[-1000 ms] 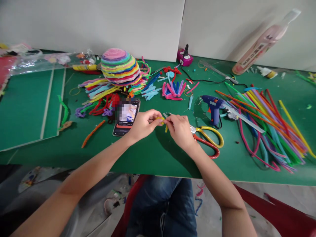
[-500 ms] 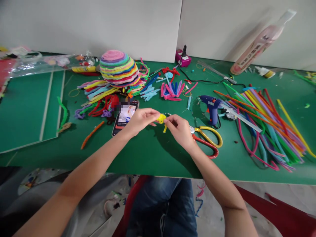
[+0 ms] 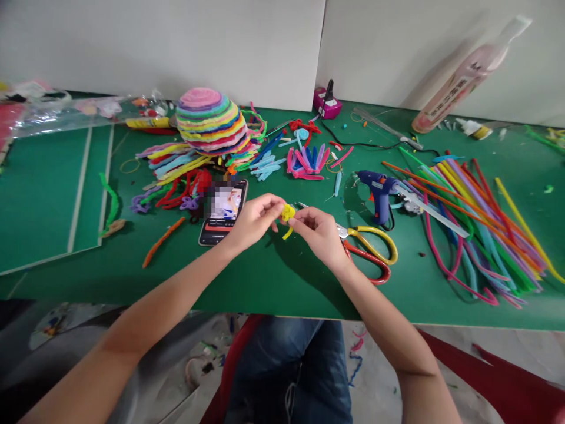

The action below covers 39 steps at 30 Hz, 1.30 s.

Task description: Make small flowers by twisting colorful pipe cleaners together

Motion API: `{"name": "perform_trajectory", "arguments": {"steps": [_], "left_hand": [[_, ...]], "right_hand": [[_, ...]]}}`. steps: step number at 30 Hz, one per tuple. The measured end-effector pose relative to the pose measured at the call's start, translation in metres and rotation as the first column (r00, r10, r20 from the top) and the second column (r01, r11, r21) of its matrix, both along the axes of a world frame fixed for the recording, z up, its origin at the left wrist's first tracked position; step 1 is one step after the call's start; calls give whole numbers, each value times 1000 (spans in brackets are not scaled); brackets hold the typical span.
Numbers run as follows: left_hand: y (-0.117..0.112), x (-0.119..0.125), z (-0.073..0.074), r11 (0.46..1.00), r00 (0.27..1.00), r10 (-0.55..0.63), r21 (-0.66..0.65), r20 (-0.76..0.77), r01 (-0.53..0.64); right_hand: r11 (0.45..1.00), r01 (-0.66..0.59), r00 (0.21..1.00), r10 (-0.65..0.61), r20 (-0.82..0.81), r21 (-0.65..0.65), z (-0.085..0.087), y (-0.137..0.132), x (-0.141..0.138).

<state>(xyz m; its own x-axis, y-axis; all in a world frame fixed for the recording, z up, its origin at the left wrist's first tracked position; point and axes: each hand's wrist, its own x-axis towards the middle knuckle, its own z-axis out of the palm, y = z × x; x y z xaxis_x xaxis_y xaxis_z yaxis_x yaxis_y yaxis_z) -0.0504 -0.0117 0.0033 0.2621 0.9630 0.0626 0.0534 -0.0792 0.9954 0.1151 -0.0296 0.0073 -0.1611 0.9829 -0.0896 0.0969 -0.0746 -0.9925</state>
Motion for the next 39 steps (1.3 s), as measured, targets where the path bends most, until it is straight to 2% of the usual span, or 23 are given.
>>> {"name": "perform_trajectory", "arguments": {"steps": [4,7,11,14,16,18,21,23,25,28,30,33,36,39], "left_hand": [[2,1,4,980,994,-65,-183,85,80],[2,1,2,973,993,-101,-204,59,111],[-1,4,-2,988,998,-13,-154,58,21],[-4,9,-4,993,995,94,-78,22,-92],[-8,13,-5,986,985,168,-11,-24,-169],[-12,18,-7,974,972,226,39,-63,-224],[-16,23,-12,958,954,286,61,-92,-282],[-18,25,-14,951,947,307,52,-98,-303],[-18,26,-16,948,945,317,40,-86,-315],[-16,24,-15,944,942,331,17,-63,-330],[-12,20,-13,937,936,347,-5,-49,-348],[-5,14,-9,929,930,366,-37,-32,-367],[-1,11,-7,939,940,341,-43,-11,-342],[-2,10,-5,952,952,306,-13,8,-305]], "right_hand": [[997,65,994,-68,-86,-34,-1,2,0],[997,58,995,-61,-83,-41,-1,1,-1],[999,47,999,-47,-14,-12,-1,-1,-5],[998,56,998,-57,28,40,0,-4,-8],[990,49,985,-70,157,134,1,-6,-9],[952,9,921,-127,368,305,1,-9,-9],[842,-132,755,-257,603,523,0,-12,-9],[789,-216,675,-305,672,575,-1,-13,-9],[760,-264,622,-336,708,593,-1,-14,-10],[759,-305,567,-340,750,575,-2,-17,-11],[780,-350,567,-265,780,519,-5,-21,-13],[804,-399,607,-129,785,441,-8,-25,-16],[832,-350,678,-92,729,431,-4,-25,-16],[865,-247,736,-126,665,437,3,-19,-12]]}}
